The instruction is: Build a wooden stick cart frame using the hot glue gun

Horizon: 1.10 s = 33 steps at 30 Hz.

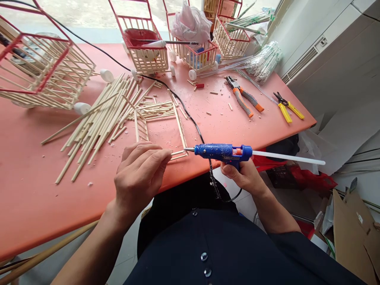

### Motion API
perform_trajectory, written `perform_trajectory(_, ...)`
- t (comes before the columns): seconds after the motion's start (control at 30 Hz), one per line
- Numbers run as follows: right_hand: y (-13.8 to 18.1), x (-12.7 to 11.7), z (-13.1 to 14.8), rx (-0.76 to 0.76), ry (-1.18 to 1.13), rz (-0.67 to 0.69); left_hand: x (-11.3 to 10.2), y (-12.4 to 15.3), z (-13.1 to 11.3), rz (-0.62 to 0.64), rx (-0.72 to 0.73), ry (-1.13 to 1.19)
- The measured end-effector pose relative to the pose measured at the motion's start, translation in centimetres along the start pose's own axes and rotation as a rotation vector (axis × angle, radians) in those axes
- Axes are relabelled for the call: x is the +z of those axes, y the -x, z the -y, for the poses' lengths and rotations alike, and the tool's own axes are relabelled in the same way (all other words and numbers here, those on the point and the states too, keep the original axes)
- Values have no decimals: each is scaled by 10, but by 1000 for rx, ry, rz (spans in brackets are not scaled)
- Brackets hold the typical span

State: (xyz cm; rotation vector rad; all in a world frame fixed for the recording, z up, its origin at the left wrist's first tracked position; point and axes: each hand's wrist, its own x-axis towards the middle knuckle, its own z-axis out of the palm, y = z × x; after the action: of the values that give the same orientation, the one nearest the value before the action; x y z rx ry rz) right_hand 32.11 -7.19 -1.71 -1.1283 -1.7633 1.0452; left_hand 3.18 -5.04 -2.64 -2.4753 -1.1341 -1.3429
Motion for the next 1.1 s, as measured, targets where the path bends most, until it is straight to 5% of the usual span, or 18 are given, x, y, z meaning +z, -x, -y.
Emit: perform_trajectory(1.1, 4, 3, 4, -5, 12, 35, 0, 1, 0, -7, -15, -12)
